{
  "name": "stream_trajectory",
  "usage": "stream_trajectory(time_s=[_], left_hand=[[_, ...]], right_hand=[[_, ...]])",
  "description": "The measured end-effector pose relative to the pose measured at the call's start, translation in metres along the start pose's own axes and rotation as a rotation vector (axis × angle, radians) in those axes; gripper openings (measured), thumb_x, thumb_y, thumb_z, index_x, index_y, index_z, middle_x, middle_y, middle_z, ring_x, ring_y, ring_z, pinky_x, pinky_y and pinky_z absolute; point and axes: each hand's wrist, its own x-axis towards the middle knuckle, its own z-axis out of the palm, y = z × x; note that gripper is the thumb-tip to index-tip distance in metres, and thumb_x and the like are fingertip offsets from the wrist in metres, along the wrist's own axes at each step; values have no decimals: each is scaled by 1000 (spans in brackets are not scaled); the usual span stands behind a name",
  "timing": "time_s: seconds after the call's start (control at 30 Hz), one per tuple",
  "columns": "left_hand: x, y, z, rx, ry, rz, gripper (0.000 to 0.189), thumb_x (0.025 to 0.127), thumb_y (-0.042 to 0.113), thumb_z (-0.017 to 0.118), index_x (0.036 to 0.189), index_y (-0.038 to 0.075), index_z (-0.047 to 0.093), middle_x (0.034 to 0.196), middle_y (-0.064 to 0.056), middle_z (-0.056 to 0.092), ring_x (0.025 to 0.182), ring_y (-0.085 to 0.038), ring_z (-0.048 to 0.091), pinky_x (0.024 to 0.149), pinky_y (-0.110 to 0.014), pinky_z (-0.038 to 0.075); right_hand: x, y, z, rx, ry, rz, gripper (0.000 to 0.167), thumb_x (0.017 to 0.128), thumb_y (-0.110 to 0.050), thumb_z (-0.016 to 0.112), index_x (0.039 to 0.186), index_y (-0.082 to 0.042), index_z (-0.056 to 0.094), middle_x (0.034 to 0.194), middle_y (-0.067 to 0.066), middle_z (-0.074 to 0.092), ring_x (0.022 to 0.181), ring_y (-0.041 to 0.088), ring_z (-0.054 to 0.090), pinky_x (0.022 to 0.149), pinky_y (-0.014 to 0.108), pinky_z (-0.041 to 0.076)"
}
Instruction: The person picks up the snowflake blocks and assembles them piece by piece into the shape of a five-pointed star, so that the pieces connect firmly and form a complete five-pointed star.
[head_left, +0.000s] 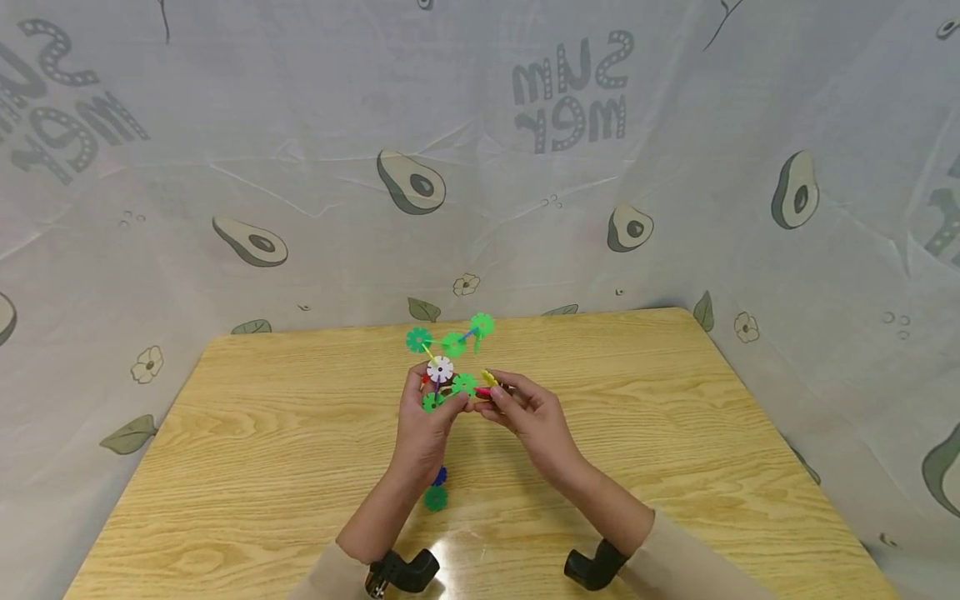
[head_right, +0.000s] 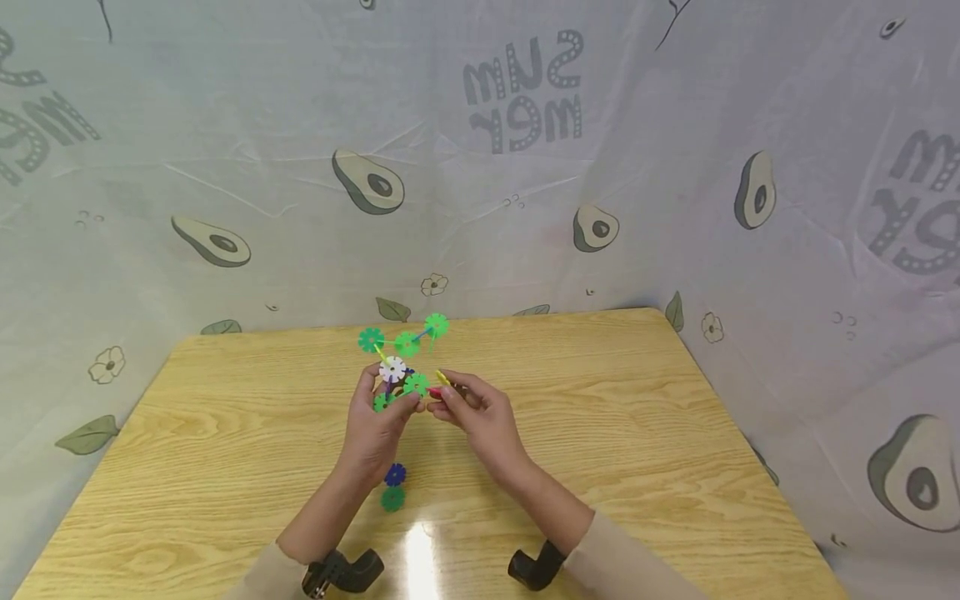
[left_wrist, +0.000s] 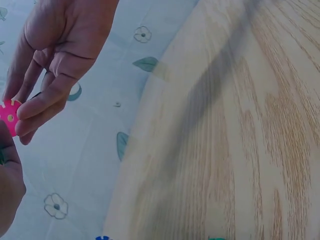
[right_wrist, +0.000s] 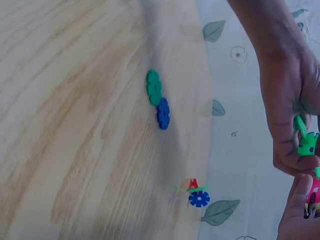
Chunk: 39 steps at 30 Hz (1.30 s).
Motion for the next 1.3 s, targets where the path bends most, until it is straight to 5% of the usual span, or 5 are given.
stream_trajectory(time_s=[0.37,0.9,1.3], left_hand=[[1,-1,-1,31,13,22,51,92,-14,63,133,8,43,109,0,57,82,-10,57,66,-20,51],[-1,-4,-3,158,-40,69,52,92,-13,60,139,2,42,104,0,58,81,-11,55,67,-22,49],[-1,-4,0,66,-31,91,39,99,-3,63,131,10,44,104,1,54,80,-10,58,71,-21,53]], right_hand=[[-5,5,13,66,102,-28,40,106,-2,57,145,7,55,131,31,66,107,12,77,100,25,59],[-7,4,15,-13,89,-61,38,106,-4,60,143,4,59,124,24,69,104,10,75,101,28,60],[-7,6,19,66,118,-54,40,105,-1,58,144,7,55,123,19,71,105,11,77,101,29,60]])
